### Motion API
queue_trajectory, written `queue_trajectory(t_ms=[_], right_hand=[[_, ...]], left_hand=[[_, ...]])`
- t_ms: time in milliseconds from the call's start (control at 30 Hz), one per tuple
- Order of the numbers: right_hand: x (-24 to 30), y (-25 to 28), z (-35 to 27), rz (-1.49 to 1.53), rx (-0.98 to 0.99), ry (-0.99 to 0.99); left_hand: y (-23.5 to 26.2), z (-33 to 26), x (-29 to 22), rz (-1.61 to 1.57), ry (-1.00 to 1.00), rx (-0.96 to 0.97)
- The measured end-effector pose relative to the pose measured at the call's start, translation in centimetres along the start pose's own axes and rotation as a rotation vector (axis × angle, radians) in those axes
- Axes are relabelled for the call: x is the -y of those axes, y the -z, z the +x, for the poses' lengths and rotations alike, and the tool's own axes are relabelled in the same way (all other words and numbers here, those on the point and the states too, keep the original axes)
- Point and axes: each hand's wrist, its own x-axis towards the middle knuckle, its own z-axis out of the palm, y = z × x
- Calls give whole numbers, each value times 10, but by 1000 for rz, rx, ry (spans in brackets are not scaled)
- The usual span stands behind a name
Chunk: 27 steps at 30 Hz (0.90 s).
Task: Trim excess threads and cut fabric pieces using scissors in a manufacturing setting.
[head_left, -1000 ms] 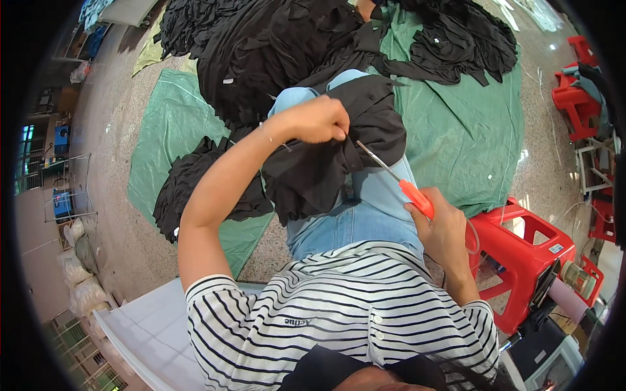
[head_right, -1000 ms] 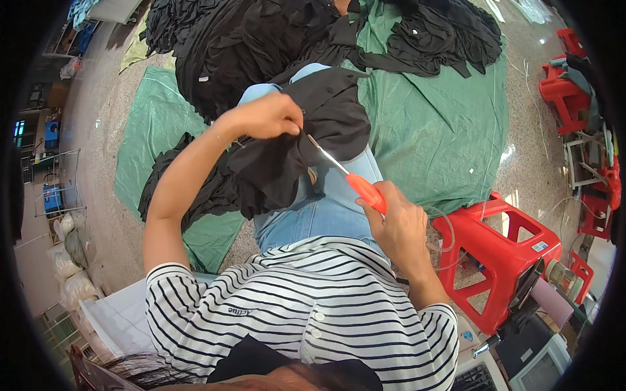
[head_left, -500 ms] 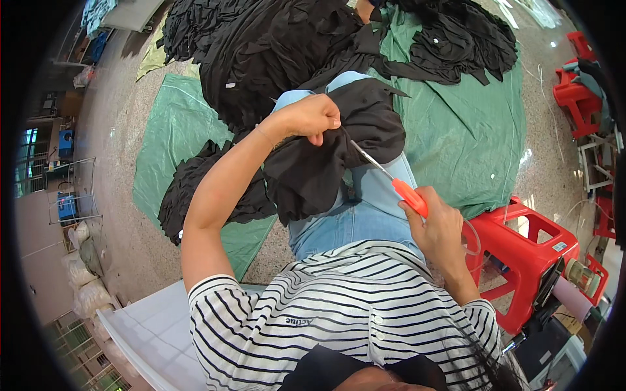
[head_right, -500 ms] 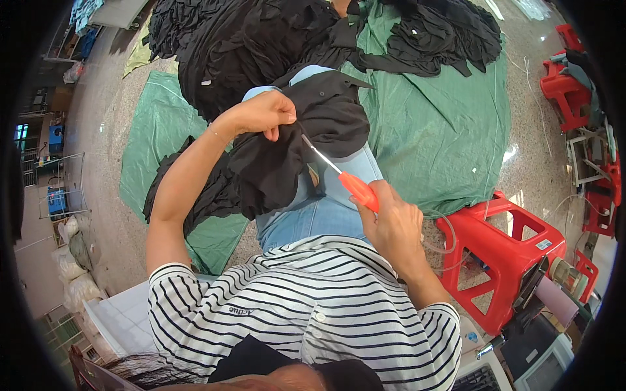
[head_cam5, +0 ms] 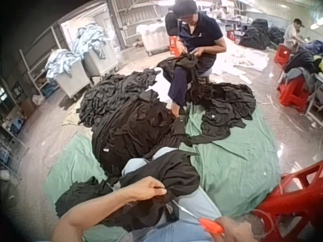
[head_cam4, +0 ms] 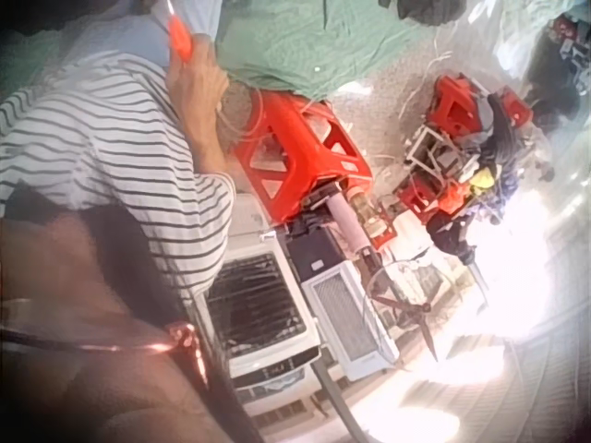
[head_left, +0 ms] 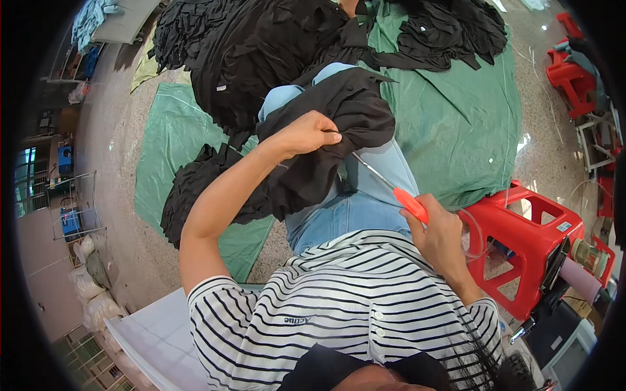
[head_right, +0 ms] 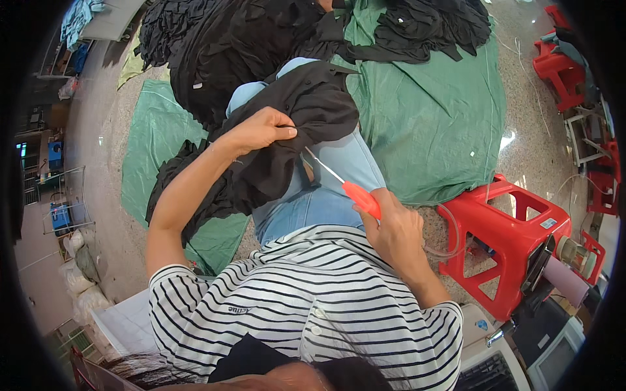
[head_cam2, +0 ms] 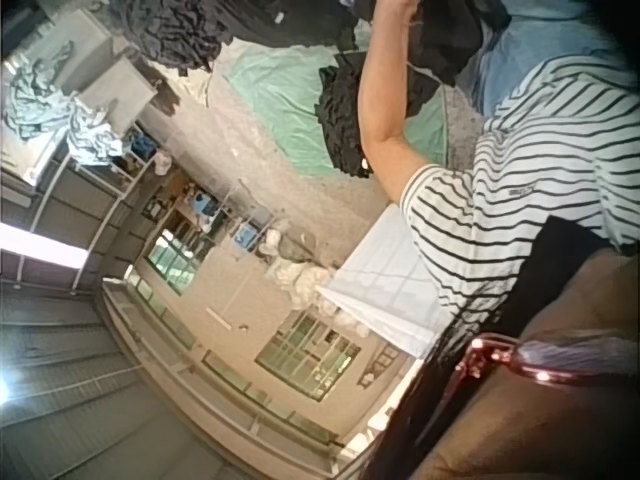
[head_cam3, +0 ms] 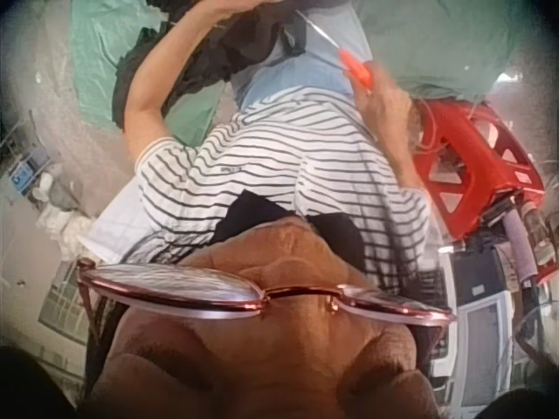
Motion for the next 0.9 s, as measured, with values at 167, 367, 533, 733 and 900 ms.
queue_trajectory(t_ms=[167,367,533,733,900], right_hand=[[0,-3,3,4,-12,5],[2,-2,11,5,-4,-7],[-13,-6,17,77,-230,-73],[-34,2,31,55,-389,-216],[-54,9,29,75,-509,-234]], left_hand=[[-11,-6,13,-368,-37,-76],[-15,-3,19,-442,-54,-98],[-13,-7,-9,463,-451,-592],[18,65,-44,769,-404,-850],[-32,36,-73,315,-932,-260]])
